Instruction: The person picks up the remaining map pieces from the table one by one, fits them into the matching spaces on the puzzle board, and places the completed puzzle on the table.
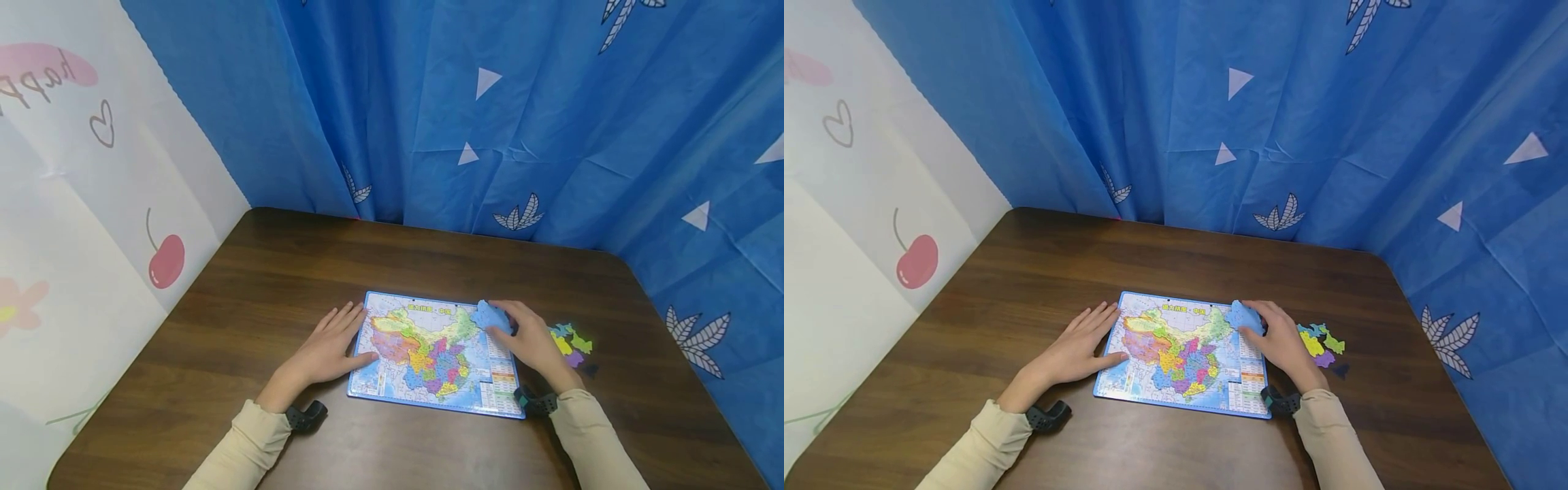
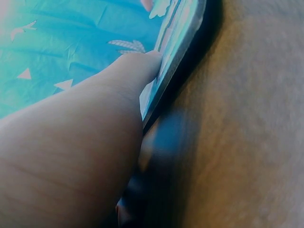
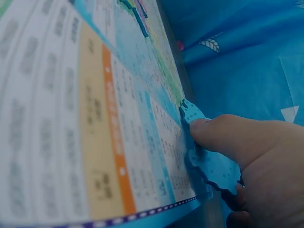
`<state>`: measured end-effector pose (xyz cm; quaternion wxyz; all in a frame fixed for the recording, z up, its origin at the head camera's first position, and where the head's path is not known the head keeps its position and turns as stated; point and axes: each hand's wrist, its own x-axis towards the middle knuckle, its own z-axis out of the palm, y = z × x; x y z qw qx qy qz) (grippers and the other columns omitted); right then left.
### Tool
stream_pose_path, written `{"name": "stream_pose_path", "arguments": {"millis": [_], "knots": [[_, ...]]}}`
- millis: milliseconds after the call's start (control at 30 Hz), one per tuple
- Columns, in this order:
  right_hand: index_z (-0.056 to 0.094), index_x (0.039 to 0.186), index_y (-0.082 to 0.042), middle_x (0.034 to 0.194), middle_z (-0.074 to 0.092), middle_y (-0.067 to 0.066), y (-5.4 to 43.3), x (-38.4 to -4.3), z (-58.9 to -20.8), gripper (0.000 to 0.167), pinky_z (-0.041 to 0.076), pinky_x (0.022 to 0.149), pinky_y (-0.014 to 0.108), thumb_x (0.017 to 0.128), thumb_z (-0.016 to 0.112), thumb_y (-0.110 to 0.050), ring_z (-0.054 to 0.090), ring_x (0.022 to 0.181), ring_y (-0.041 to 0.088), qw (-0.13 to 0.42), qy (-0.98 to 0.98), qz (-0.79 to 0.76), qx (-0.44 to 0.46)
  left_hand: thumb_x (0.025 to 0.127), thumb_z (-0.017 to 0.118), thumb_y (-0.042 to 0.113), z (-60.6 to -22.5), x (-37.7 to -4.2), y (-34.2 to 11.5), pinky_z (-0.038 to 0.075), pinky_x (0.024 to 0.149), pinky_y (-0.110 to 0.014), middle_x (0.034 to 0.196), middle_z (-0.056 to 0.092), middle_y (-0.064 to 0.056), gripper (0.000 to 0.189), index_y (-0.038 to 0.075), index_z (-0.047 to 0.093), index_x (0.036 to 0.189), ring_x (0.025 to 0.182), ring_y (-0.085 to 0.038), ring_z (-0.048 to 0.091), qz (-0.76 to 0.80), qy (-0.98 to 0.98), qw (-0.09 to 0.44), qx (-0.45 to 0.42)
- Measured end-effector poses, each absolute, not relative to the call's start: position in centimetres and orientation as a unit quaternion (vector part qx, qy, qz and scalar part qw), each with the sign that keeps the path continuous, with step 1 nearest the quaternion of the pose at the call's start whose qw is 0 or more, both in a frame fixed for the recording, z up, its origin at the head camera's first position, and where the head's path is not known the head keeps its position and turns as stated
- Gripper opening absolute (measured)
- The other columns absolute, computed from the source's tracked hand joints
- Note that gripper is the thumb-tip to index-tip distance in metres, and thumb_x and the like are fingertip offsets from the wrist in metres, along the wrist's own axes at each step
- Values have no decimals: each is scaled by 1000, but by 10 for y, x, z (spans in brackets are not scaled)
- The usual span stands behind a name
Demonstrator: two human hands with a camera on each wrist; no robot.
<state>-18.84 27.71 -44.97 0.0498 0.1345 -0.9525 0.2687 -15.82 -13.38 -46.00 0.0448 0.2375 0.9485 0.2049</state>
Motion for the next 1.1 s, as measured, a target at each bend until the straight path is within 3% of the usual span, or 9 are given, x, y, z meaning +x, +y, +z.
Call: {"name": "stream_pose_path", "arguments": {"millis": [100,200,333,533,667,900,1100], "knots": [[61,140,-10,121,66,14,276,-189,-448,52,56,72,31,93,79,-22,57,88,23,57,-951,274,129,95,57,67,-460,-158,-134,11,130,-53,171,23,-12,95,7,29,163,160,-31,14,204,949,47,237],[64,136,-10,103,67,10,275,-189,-446,45,52,62,23,94,77,-19,56,79,20,62,-948,290,116,95,57,67,-460,-158,-134,11,130,-53,171,23,-12,95,7,29,163,160,-31,14,204,949,49,236],[65,135,-11,105,71,10,273,-188,-443,40,55,65,20,96,75,-18,61,79,19,56,-943,312,102,95,57,66,-459,-158,-134,11,130,-53,171,23,-12,94,7,29,163,160,-32,14,203,949,48,236],[60,141,-12,124,70,16,271,-187,-438,45,63,79,36,98,72,-19,70,92,27,43,-935,338,96,95,58,65,-459,-157,-134,11,130,-54,171,23,-12,93,7,29,163,160,-32,13,205,949,51,234],[55,146,-13,129,66,18,270,-186,-437,49,62,88,48,100,70,-21,72,101,32,30,-928,360,91,95,58,65,-459,-157,-134,11,129,-54,171,23,-12,93,7,30,163,160,-32,14,206,949,50,234],[53,149,-14,122,62,15,267,-188,-436,53,60,92,52,99,68,-12,66,100,31,12,-928,361,92,95,57,66,-460,-158,-134,11,129,-54,171,23,-12,93,7,29,163,160,-32,13,204,949,49,236],[56,145,-15,115,59,12,262,-188,-434,48,58,93,53,98,67,-14,65,102,32,0,-926,367,84,95,56,67,-461,-158,-135,11,130,-53,171,22,-12,94,8,29,163,160,-31,13,203,949,48,237]]}}
